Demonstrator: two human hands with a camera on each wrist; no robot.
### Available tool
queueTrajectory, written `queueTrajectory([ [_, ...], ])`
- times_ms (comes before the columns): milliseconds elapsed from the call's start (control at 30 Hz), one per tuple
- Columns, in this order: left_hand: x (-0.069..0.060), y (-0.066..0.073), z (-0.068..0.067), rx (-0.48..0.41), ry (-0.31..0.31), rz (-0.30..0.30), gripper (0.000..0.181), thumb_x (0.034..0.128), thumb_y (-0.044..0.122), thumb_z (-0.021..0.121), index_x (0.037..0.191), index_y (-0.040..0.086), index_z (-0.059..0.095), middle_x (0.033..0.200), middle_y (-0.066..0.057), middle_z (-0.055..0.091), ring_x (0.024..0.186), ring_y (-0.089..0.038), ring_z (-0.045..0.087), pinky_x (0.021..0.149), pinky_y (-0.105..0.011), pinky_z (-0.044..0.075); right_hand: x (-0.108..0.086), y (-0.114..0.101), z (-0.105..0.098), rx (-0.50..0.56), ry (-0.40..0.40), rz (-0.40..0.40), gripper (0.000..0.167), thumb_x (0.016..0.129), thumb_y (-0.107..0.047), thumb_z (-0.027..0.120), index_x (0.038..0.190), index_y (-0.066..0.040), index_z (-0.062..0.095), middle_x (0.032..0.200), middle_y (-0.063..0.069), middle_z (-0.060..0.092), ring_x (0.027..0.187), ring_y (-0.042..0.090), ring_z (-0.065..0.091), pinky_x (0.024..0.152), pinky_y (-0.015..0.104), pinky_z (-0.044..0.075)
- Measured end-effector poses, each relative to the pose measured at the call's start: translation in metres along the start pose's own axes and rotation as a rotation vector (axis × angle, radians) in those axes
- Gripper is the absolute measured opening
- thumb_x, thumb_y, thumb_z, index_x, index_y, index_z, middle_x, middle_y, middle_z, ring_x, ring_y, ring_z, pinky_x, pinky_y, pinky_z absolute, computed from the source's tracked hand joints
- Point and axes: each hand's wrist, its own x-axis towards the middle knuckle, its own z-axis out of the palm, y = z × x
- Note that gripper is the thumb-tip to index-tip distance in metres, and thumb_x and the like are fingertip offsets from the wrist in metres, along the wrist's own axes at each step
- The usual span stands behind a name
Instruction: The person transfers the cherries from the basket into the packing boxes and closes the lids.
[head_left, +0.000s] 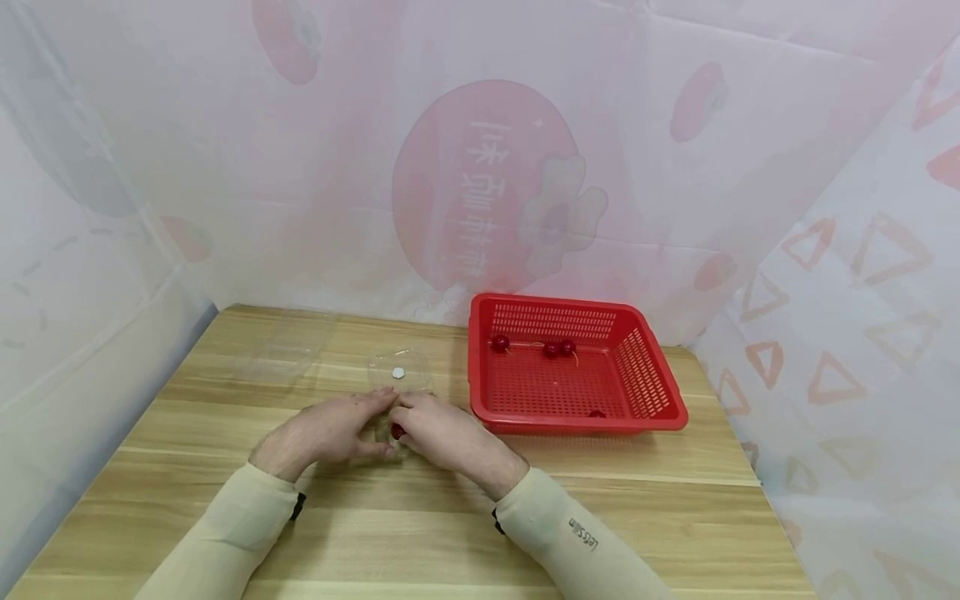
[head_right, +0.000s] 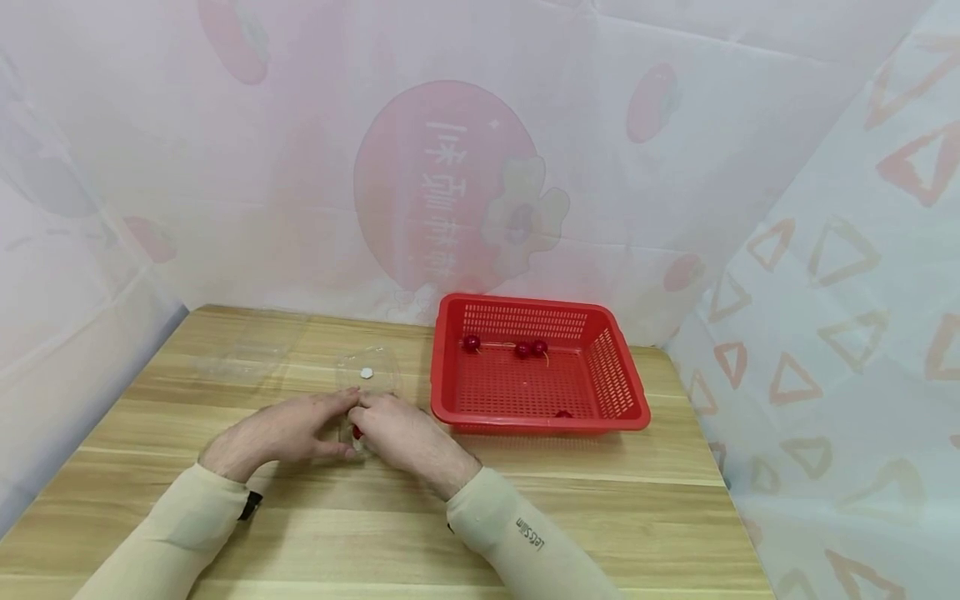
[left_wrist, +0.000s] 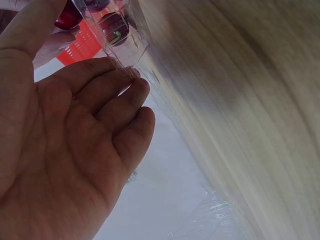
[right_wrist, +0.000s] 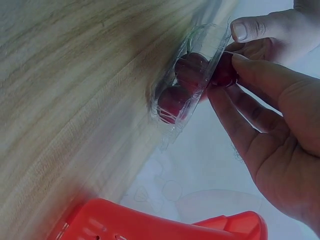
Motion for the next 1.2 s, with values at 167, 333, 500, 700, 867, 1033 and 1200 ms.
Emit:
queueTrajectory([
  [167, -0.001, -0.001, -0.001, -0.015, -0.019, -0.014, 0.102, 0.1039, 0.053, 0.089, 0.178, -0.001, 0.046, 0.184, -0.026, 0.048, 0.166, -0.053, 0.053, 0.137, -0.070, 0.046, -0.002, 0.001, -0.003, 0.038, -0.005, 0.014, 0.024, 0.113, -0.019, 0.081, 0.138, -0.020, 0.084, 0.142, -0.003, 0.079, 0.129, 0.010, 0.078, 0.111, 0.021, 0.064],
  [333, -0.007, -0.006, -0.004, -0.015, -0.042, -0.041, 0.102, 0.1029, 0.053, 0.090, 0.178, 0.001, 0.046, 0.185, -0.025, 0.047, 0.168, -0.054, 0.052, 0.137, -0.072, 0.045, -0.006, 0.004, -0.006, 0.026, 0.018, 0.039, 0.028, 0.113, -0.022, 0.081, 0.141, -0.016, 0.083, 0.137, -0.002, 0.080, 0.122, 0.011, 0.080, 0.106, 0.022, 0.066],
  [500, -0.012, -0.013, -0.009, 0.010, -0.048, -0.026, 0.102, 0.1011, 0.053, 0.092, 0.177, 0.000, 0.049, 0.183, -0.026, 0.050, 0.166, -0.054, 0.054, 0.136, -0.072, 0.047, -0.011, 0.005, -0.004, 0.031, 0.025, 0.050, 0.033, 0.114, -0.028, 0.082, 0.143, -0.013, 0.081, 0.135, -0.001, 0.080, 0.117, 0.011, 0.080, 0.103, 0.021, 0.067],
  [700, -0.016, -0.019, -0.015, 0.054, -0.055, 0.031, 0.102, 0.0991, 0.053, 0.094, 0.174, -0.001, 0.052, 0.180, -0.027, 0.054, 0.163, -0.054, 0.058, 0.134, -0.071, 0.049, -0.015, 0.003, 0.003, 0.072, 0.018, 0.087, 0.052, 0.112, -0.031, 0.084, 0.158, -0.010, 0.071, 0.157, 0.004, 0.075, 0.140, 0.016, 0.078, 0.120, 0.026, 0.063],
  [867, -0.018, -0.024, -0.018, 0.094, -0.065, 0.073, 0.104, 0.0983, 0.058, 0.092, 0.175, -0.001, 0.051, 0.179, -0.026, 0.055, 0.162, -0.053, 0.059, 0.134, -0.071, 0.050, -0.016, 0.003, 0.013, 0.090, 0.017, 0.127, 0.065, 0.108, -0.037, 0.089, 0.161, -0.008, 0.066, 0.162, 0.009, 0.072, 0.144, 0.022, 0.076, 0.125, 0.032, 0.062],
  [1033, -0.018, -0.029, -0.020, 0.149, -0.061, 0.113, 0.102, 0.0995, 0.062, 0.088, 0.174, 0.001, 0.054, 0.180, -0.025, 0.055, 0.161, -0.052, 0.061, 0.131, -0.070, 0.053, -0.016, 0.003, 0.020, 0.087, 0.032, 0.140, 0.063, 0.107, -0.040, 0.090, 0.157, -0.008, 0.068, 0.154, 0.007, 0.074, 0.133, 0.019, 0.079, 0.119, 0.030, 0.064],
  [1200, -0.012, -0.031, -0.028, 0.155, -0.029, 0.139, 0.089, 0.1061, 0.058, 0.082, 0.172, 0.003, 0.057, 0.177, -0.023, 0.059, 0.159, -0.050, 0.063, 0.129, -0.070, 0.055, -0.016, 0.004, 0.022, 0.066, 0.044, 0.144, 0.060, 0.107, -0.042, 0.090, 0.153, -0.010, 0.070, 0.150, 0.005, 0.074, 0.128, 0.017, 0.079, 0.115, 0.030, 0.066],
])
